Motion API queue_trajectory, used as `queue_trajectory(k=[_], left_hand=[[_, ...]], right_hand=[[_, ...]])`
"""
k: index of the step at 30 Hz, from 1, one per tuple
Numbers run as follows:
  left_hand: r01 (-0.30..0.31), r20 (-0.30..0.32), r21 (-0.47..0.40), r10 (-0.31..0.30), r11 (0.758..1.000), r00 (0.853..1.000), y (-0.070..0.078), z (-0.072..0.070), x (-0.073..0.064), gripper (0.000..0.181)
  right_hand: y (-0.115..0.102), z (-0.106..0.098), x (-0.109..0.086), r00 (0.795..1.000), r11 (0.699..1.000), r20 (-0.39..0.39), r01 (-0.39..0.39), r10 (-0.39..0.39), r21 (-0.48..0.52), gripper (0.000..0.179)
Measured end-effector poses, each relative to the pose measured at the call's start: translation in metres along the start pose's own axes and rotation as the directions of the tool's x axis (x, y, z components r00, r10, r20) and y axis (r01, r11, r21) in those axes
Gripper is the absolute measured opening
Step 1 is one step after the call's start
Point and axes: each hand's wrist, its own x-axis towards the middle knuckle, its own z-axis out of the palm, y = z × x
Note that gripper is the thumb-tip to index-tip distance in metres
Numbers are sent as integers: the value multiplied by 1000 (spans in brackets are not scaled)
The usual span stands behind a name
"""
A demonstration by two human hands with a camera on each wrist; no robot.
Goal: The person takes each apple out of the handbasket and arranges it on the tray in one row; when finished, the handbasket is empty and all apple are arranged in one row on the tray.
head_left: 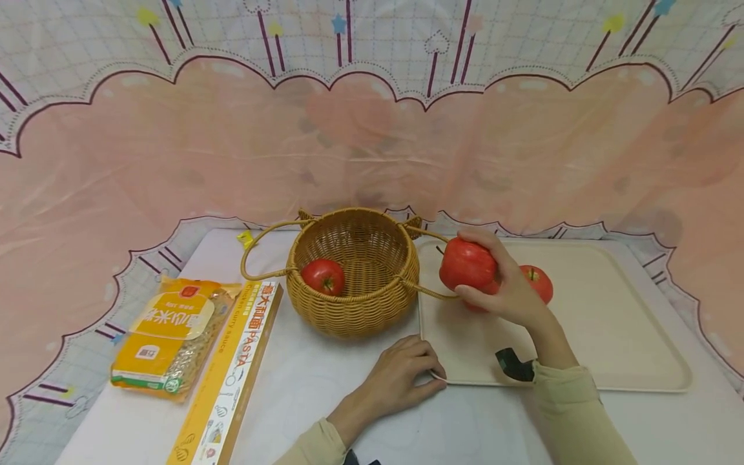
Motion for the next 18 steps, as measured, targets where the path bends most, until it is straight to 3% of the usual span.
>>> queue_trajectory(k=[11,18], left_hand=[[-1,-11,-10,1,1000,1000,0,2,0,5],[25,-4,-35,-25,999,1000,0,1,-1,5]], right_hand=[[35,-15,-6,999,1000,-51,5,-4,18,85],[41,-23,-8,994,998,-89,-55,56,13,94]])
